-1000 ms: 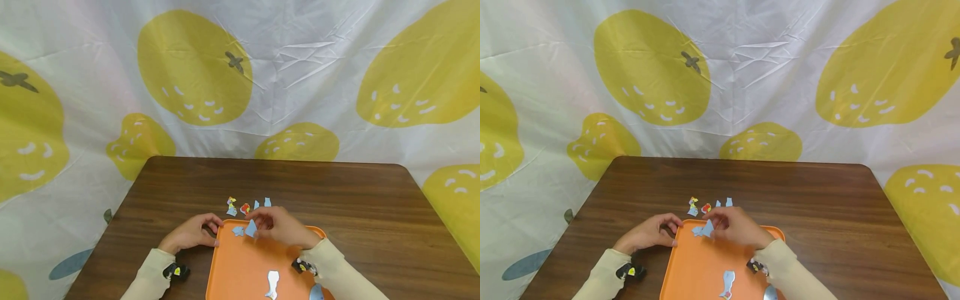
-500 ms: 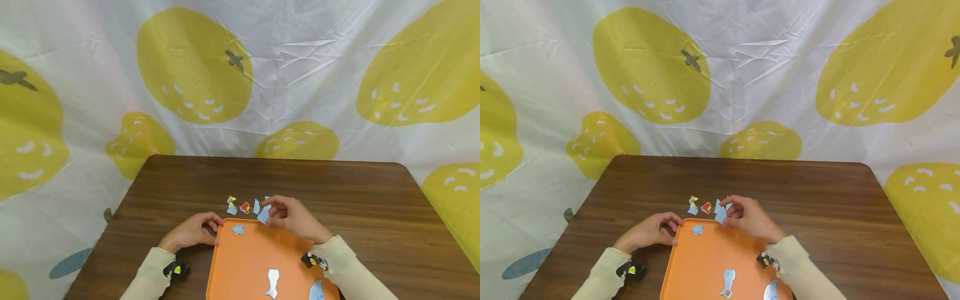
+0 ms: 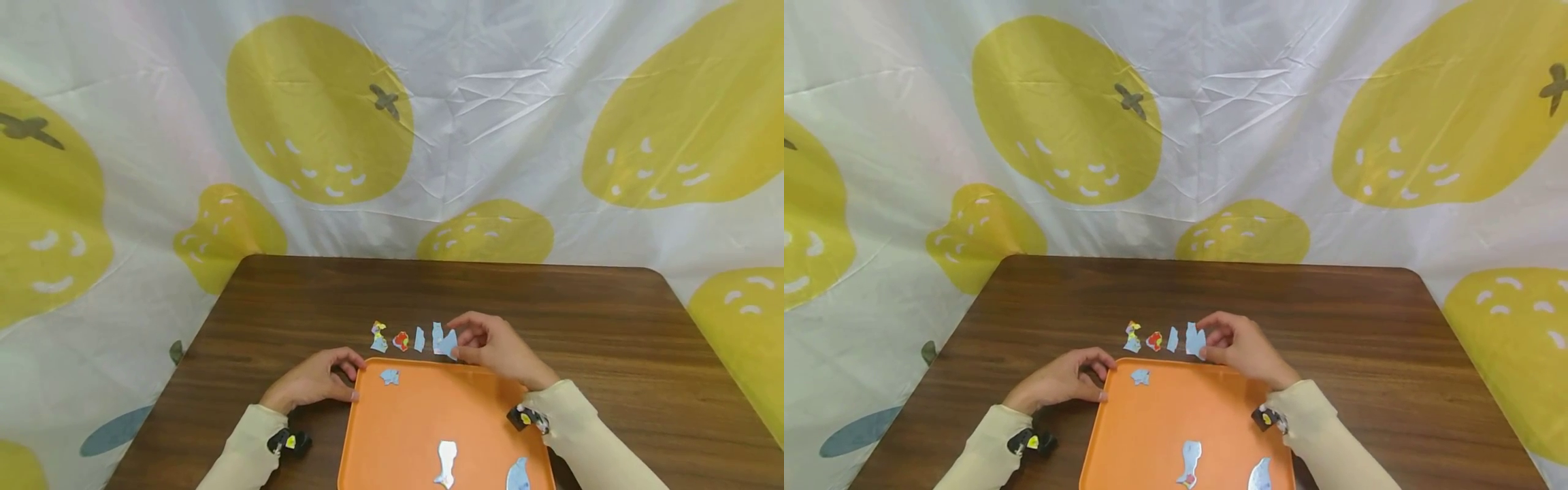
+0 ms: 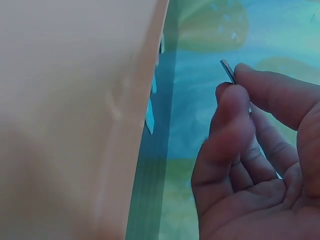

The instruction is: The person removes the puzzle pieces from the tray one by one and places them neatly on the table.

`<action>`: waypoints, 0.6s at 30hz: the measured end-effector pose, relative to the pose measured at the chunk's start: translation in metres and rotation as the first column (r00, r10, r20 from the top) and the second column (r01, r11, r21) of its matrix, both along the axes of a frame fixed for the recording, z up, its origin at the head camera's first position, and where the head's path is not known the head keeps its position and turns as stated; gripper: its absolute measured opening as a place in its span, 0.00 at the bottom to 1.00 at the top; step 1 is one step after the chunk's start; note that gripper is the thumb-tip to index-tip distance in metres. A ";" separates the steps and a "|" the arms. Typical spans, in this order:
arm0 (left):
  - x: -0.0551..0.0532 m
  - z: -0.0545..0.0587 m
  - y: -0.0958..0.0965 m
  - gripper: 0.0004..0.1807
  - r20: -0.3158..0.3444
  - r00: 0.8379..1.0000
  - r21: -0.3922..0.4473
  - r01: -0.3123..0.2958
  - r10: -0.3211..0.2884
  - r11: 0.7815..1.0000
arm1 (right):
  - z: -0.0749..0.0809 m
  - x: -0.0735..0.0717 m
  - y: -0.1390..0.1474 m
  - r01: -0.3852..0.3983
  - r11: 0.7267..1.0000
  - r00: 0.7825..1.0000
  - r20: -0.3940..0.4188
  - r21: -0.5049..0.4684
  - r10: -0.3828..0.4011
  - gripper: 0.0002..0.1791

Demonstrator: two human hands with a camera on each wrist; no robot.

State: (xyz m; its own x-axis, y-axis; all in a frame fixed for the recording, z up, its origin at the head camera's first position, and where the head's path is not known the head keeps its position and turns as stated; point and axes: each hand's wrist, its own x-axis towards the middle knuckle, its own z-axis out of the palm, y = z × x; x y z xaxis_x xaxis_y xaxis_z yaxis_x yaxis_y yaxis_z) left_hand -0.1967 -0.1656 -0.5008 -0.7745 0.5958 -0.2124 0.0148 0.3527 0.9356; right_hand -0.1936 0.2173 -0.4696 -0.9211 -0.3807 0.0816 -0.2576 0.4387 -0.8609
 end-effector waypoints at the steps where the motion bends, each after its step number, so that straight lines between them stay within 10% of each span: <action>1: 0.000 0.000 0.000 0.28 -0.001 1.000 -0.003 0.000 0.000 1.000 | 0.000 -0.001 0.002 0.004 1.000 1.000 -0.001 0.004 -0.004 0.24; 18: -0.001 -0.003 0.001 0.28 0.010 1.000 -0.017 -0.006 0.007 1.000 | -0.006 -0.014 0.020 0.077 0.997 0.988 0.131 0.030 -0.081 0.23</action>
